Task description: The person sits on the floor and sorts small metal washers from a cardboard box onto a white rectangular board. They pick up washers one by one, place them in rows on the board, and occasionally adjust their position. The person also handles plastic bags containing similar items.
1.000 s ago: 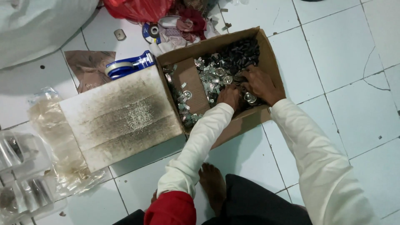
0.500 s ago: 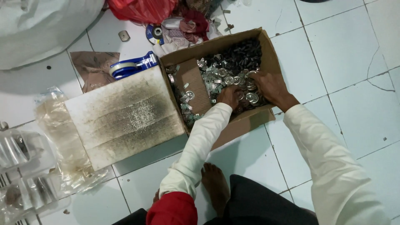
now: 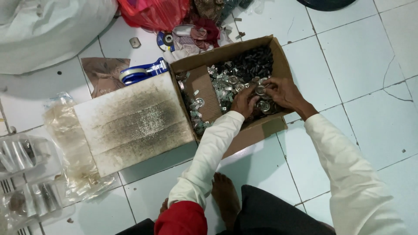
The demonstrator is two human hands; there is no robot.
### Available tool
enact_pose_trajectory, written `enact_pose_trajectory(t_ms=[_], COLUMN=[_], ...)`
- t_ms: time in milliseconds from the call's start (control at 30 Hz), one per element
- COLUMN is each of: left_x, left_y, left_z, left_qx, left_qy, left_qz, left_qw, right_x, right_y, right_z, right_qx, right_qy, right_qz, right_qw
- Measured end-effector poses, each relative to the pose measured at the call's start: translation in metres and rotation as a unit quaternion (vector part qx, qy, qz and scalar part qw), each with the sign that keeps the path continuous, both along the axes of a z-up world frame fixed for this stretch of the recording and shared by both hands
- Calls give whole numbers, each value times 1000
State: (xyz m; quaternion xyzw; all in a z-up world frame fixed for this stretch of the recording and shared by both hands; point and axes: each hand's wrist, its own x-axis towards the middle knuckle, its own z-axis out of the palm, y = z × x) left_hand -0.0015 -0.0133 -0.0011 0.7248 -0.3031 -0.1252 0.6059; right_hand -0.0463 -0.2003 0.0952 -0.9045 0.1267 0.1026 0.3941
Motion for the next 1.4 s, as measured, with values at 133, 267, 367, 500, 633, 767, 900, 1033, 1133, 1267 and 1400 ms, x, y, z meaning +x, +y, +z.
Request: enact_pose_trajectory(t_ms=[133, 267, 367, 500, 633, 767, 900, 1033, 1133, 1267, 1400], left_x=[6, 11, 22, 57, 91, 109, 135, 140, 157, 164, 163], left_y=[-11, 2, 25, 88, 210, 339, 448, 489, 510, 516, 517], left_z=[-40, -18, -1, 23, 78, 121, 88, 54, 12, -1, 7], left_qx=[-94, -101, -98, -23, 163, 203, 175, 256, 274, 299, 301], left_qy=[156, 273, 293, 223, 103, 139, 211, 202, 219, 211, 172], left_qz=[61, 114, 143, 120, 168, 264, 362, 420, 401, 432, 446], left_qw=[981, 950, 940, 967, 967, 933, 891, 847, 846, 824, 825], right_x=[0, -1, 8, 30, 76, 120, 159, 180, 182, 186, 189], right_y=[25, 46, 52, 70, 127, 221, 323, 395, 432, 463, 485], right_z=[30, 50, 53, 46, 49, 35, 18, -2, -1, -13, -2], right_qx=[47, 173, 184, 192, 179, 242, 338, 153, 110, 106, 124], right_qy=[-12, 9, 26, -32, -65, -90, -68, -77, -65, -94, -111], right_qz=[-19, -90, -87, -105, -35, 26, 71, 118, 109, 109, 107], right_qw=[999, 981, 979, 975, 981, 966, 936, 978, 986, 984, 980])
